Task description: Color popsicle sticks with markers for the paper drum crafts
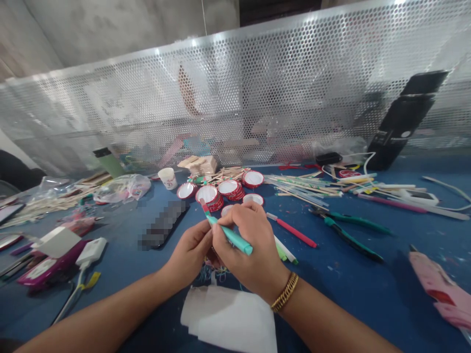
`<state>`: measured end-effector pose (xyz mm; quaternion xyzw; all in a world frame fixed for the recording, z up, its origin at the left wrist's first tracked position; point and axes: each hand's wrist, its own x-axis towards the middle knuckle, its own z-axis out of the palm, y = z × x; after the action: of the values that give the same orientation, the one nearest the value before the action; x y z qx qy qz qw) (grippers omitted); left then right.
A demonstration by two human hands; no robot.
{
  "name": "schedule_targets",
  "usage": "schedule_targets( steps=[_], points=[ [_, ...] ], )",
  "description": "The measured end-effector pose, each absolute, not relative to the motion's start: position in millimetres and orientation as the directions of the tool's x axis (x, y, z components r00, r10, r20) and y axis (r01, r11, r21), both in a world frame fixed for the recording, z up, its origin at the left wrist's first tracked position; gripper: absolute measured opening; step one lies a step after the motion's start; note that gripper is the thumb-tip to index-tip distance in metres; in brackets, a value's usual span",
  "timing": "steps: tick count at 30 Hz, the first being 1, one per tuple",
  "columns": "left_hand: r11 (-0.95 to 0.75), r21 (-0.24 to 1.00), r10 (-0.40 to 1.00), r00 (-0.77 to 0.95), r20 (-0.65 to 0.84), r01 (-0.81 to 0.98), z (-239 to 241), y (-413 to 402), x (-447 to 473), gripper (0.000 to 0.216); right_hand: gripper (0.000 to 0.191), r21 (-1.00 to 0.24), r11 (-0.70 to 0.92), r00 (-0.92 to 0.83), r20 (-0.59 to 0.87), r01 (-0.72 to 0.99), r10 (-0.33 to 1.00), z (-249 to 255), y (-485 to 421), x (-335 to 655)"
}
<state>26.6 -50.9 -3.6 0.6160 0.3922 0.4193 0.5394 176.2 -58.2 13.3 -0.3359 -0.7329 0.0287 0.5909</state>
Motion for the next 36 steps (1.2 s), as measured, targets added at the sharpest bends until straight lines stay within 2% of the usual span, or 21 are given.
schedule_targets(
  steps=[6,15,24,30,36],
  points=[
    [-0.094,0.995,0.930,0.358,0.081,0.018,-3.5,-49.5,25.9,0.041,0.014,-0.436,0.747,-0.038,0.852,0.502,0.523,12.9,-54.1,177.9],
    [-0.120,0.991,0.932,0.349,0.092,0.058,-4.9,-49.7,25.4,0.044,0.015,-0.437,0.770,-0.075,0.847,0.465,0.526,13.8,-56.6,175.9],
    [-0.088,0.996,0.929,0.362,0.073,0.026,-1.9,-49.3,26.0,0.041,0.016,-0.456,0.743,-0.025,0.844,0.489,0.535,14.0,-55.1,178.1],
    [-0.113,0.993,0.933,0.349,0.092,0.040,-3.9,-49.6,25.9,0.044,0.014,-0.432,0.771,-0.080,0.848,0.468,0.524,14.8,-57.0,176.6],
    [-0.097,0.994,0.930,0.359,0.076,0.041,-3.2,-50.9,26.0,0.042,0.015,-0.451,0.743,-0.036,0.844,0.495,0.535,14.3,-56.0,177.7]
  ],
)
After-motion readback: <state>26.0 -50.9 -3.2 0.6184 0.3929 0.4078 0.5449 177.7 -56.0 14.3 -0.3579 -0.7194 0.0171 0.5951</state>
